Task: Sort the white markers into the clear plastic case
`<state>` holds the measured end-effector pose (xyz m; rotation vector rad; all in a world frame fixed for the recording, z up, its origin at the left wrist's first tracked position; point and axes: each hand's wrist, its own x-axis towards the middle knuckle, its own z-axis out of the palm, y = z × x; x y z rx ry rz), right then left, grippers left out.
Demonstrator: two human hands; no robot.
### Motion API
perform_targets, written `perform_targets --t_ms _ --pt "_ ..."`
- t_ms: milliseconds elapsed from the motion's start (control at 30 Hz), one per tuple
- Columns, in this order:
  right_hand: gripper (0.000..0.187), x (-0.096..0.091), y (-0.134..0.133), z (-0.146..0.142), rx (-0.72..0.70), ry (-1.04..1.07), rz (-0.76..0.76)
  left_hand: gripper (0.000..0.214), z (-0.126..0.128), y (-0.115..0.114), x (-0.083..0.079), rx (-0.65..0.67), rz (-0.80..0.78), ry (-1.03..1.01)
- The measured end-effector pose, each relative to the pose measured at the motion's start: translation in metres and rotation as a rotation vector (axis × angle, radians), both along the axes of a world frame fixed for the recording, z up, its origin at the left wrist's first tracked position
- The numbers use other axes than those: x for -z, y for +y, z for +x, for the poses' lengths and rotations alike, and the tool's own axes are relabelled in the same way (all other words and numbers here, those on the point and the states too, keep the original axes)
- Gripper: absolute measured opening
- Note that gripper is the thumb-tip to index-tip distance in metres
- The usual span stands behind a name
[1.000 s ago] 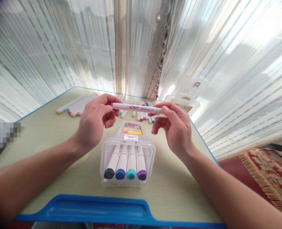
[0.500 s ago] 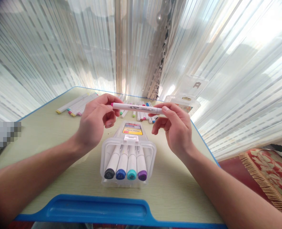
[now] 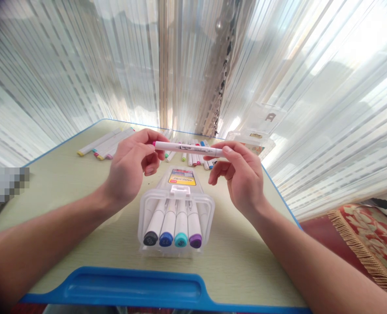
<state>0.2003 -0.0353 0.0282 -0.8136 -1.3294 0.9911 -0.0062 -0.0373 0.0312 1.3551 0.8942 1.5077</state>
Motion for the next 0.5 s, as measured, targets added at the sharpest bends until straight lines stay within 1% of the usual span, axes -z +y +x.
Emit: perform_targets --t_ms 167,500 --pt "0.014 0.0008 0.0003 0.0006 0.003 -0.029 0.008 0.017 -0.0001 0.0010 0.0001 -0.006 0.001 0.001" --pt "0.015 -0.0001 0.0001 0.0004 0.000 0.004 -0.009 0.017 0.0001 0.0006 -0.0013 -0.008 -0.004 0.004"
